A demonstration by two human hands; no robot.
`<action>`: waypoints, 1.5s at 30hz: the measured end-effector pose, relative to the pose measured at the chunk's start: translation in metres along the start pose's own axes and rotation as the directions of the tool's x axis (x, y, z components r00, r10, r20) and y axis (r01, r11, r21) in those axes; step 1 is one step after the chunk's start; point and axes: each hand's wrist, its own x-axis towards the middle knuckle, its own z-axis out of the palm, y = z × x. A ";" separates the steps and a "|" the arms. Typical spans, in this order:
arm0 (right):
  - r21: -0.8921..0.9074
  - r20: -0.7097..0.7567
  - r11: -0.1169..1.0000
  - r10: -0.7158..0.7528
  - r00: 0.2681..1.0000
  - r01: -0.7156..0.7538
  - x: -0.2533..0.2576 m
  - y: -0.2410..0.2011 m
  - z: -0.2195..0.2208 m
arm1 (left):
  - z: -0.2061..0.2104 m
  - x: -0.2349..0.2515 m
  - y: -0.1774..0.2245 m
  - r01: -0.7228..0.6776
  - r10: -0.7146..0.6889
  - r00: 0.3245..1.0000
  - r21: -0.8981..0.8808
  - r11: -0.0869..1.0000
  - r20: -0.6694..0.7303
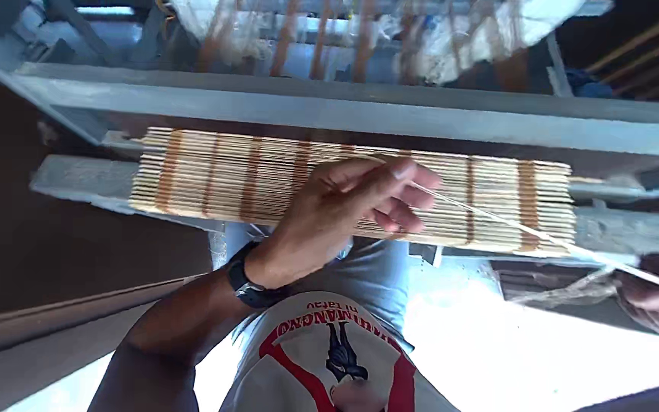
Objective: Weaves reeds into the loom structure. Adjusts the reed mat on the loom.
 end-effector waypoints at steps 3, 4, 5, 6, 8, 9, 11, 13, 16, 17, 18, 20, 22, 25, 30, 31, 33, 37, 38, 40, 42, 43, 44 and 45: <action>-0.079 -0.168 0.996 0.027 0.985 -0.041 -0.005 0.011 -0.014 | -0.006 0.003 -0.004 0.096 -0.108 0.992 0.164 0.982 0.064; -0.122 -0.237 0.992 0.001 0.971 -0.031 -0.007 0.017 -0.021 | -0.009 0.002 -0.004 0.117 -0.154 0.982 0.284 0.951 0.109; -0.170 -0.300 0.985 -0.013 0.954 -0.041 -0.007 0.021 -0.027 | -0.011 -0.001 -0.002 0.093 -0.177 0.973 0.446 0.890 0.149; -0.224 -0.338 0.973 -0.020 0.941 -0.059 -0.005 0.021 -0.030 | -0.011 -0.003 0.000 0.026 -0.159 0.973 0.606 0.795 0.168; -0.302 -0.397 0.945 -0.006 0.918 -0.125 0.007 0.013 -0.025 | -0.011 -0.005 0.004 -0.156 0.040 0.986 0.838 0.523 0.159; -0.311 -0.416 0.939 0.007 0.909 -0.150 0.012 0.009 -0.021 | -0.012 -0.002 0.007 -0.219 0.155 0.973 0.898 0.382 0.172; -0.291 -0.409 0.947 0.006 0.912 -0.137 0.020 0.005 -0.020 | -0.017 0.010 0.013 -0.276 0.277 0.933 0.949 0.149 0.228; -0.263 -0.390 0.961 -0.025 0.920 -0.086 0.023 0.006 -0.025 | -0.024 0.026 0.015 -0.292 0.237 0.931 0.956 0.024 0.278; -0.260 -0.386 0.964 -0.052 0.921 -0.055 0.023 0.008 -0.029 | -0.031 0.042 0.002 -0.293 0.058 0.955 0.956 0.015 0.292; -0.278 -0.379 0.959 -0.060 0.923 -0.052 0.023 0.008 -0.030 | -0.031 0.045 -0.005 -0.298 0.021 0.955 0.953 0.047 0.297; -0.297 -0.373 0.954 -0.070 0.925 -0.047 0.022 0.008 -0.031 | -0.030 0.048 -0.012 -0.301 -0.008 0.953 0.950 0.079 0.302; -0.313 -0.368 0.948 -0.070 0.927 -0.053 0.021 0.008 -0.030 | -0.021 0.053 -0.025 -0.328 -0.030 0.942 0.936 0.126 0.334; -0.294 -0.387 0.954 -0.060 0.920 -0.062 0.019 0.008 -0.031 | -0.009 0.058 -0.032 -0.370 -0.033 0.924 0.915 0.160 0.380; -0.254 -0.446 0.964 -0.043 0.894 -0.080 0.012 0.007 -0.033 | 0.013 0.069 -0.040 -0.406 -0.034 0.905 0.884 0.230 0.424; -0.295 -0.475 0.953 -0.082 0.876 -0.071 -0.002 0.004 -0.032 | 0.062 0.090 -0.047 -0.431 -0.061 0.874 0.827 0.361 0.483; -0.302 -0.476 0.952 -0.101 0.874 -0.054 -0.004 0.004 -0.032 | 0.073 0.094 -0.049 -0.431 -0.068 0.868 0.814 0.390 0.492; -0.319 -0.475 0.947 -0.136 0.869 -0.026 -0.006 0.001 -0.029 | 0.093 0.100 -0.054 -0.422 -0.075 0.861 0.788 0.448 0.503; -0.353 -0.485 0.936 -0.167 0.858 -0.017 -0.009 -0.005 -0.021 | 0.122 0.108 -0.060 -0.403 -0.088 0.856 0.764 0.504 0.509; -0.364 -0.489 0.931 -0.157 0.858 -0.037 -0.009 -0.004 -0.020 | 0.126 0.109 -0.060 -0.407 -0.092 0.851 0.761 0.506 0.516; -0.381 -0.476 0.920 -0.114 0.872 -0.088 -0.009 -0.001 -0.018 | 0.130 0.111 -0.059 -0.414 -0.101 0.842 0.755 0.508 0.529; -0.382 -0.450 0.915 -0.060 0.891 -0.131 -0.009 0.004 -0.018 | 0.130 0.116 -0.061 -0.422 -0.100 0.836 0.748 0.512 0.539; -0.367 -0.442 0.920 -0.043 0.896 -0.137 -0.009 0.007 -0.018 | 0.129 0.121 -0.063 -0.421 -0.120 0.830 0.753 0.505 0.545; -0.351 -0.434 0.927 -0.037 0.900 -0.131 -0.010 0.011 -0.019 | 0.129 0.126 -0.066 -0.419 -0.157 0.820 0.765 0.489 0.550; -0.330 -0.430 0.937 -0.042 0.902 -0.113 -0.009 0.015 -0.020 | 0.127 0.129 -0.070 -0.423 -0.174 0.811 0.765 0.486 0.559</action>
